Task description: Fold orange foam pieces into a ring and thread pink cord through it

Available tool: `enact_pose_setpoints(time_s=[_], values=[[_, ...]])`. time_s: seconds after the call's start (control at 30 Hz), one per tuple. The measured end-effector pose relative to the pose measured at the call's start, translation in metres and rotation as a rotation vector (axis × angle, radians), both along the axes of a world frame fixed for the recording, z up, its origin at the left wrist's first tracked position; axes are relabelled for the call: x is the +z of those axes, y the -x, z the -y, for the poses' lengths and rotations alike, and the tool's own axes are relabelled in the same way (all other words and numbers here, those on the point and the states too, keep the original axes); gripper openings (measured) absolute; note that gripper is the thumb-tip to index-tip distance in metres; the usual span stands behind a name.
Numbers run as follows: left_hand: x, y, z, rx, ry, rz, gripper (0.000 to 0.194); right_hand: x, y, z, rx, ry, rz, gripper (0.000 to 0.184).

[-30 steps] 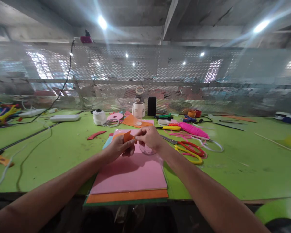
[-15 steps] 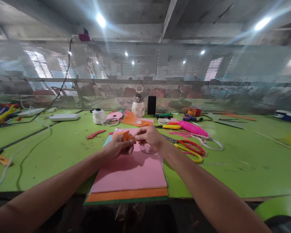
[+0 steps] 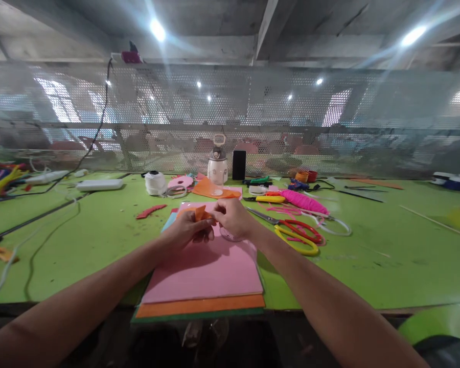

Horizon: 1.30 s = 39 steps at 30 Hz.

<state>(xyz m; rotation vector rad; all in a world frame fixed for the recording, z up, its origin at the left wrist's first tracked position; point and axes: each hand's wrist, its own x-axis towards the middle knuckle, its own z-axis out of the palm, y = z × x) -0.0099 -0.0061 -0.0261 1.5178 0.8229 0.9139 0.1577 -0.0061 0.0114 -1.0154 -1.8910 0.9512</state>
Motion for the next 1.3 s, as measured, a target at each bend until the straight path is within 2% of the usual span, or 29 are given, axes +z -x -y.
enact_pose_setpoints(time_s=[0.2, 0.33, 0.4, 0.53, 0.67, 0.73, 0.8, 0.9, 0.97, 1.03, 1.13, 1.3], values=[[0.0, 0.0, 0.001, 0.017, 0.0, 0.011, 0.038, -0.008, 0.005, -0.001, -0.034, 0.121, -0.125, 0.02], [0.003, 0.001, 0.004, 0.065, 0.011, 0.214, 0.029, -0.01, 0.009, 0.0, -0.027, 0.161, -0.264, 0.029], [0.005, 0.001, 0.004, 0.065, 0.012, 0.319, 0.026, -0.011, 0.01, 0.001, -0.037, 0.115, -0.293, 0.029], [0.009, 0.0, 0.007, 0.024, 0.006, 0.382, 0.022, -0.012, 0.013, 0.003, -0.117, -0.067, -0.276, 0.024], [0.011, -0.002, 0.011, 0.04, -0.009, 0.402, 0.02, -0.014, 0.019, 0.007, -0.053, -0.021, -0.38, 0.025], [0.011, -0.003, 0.011, 0.047, -0.013, 0.401, 0.02, -0.015, 0.021, 0.008, -0.069, -0.027, -0.408, 0.024], [0.011, -0.003, 0.011, 0.047, -0.02, 0.403, 0.019, -0.016, 0.023, 0.01, -0.147, -0.114, -0.364, 0.018], [0.01, -0.004, 0.01, 0.052, -0.022, 0.427, 0.016, -0.02, 0.021, 0.011, -0.275, -0.432, -0.169, 0.009], [0.009, -0.004, 0.01, 0.052, -0.016, 0.446, 0.013, -0.021, 0.018, 0.012, -0.28, -0.686, -0.005, 0.009], [0.01, -0.004, 0.011, 0.054, -0.009, 0.46, 0.012, -0.021, 0.015, 0.014, -0.228, -0.865, 0.144, 0.015], [0.012, -0.003, 0.012, 0.064, 0.011, 0.466, 0.011, -0.017, 0.012, 0.016, -0.169, -0.982, 0.293, 0.02], [0.015, 0.002, 0.011, 0.027, 0.054, 0.451, 0.011, -0.007, 0.007, 0.017, -0.088, -1.029, 0.467, 0.019]])
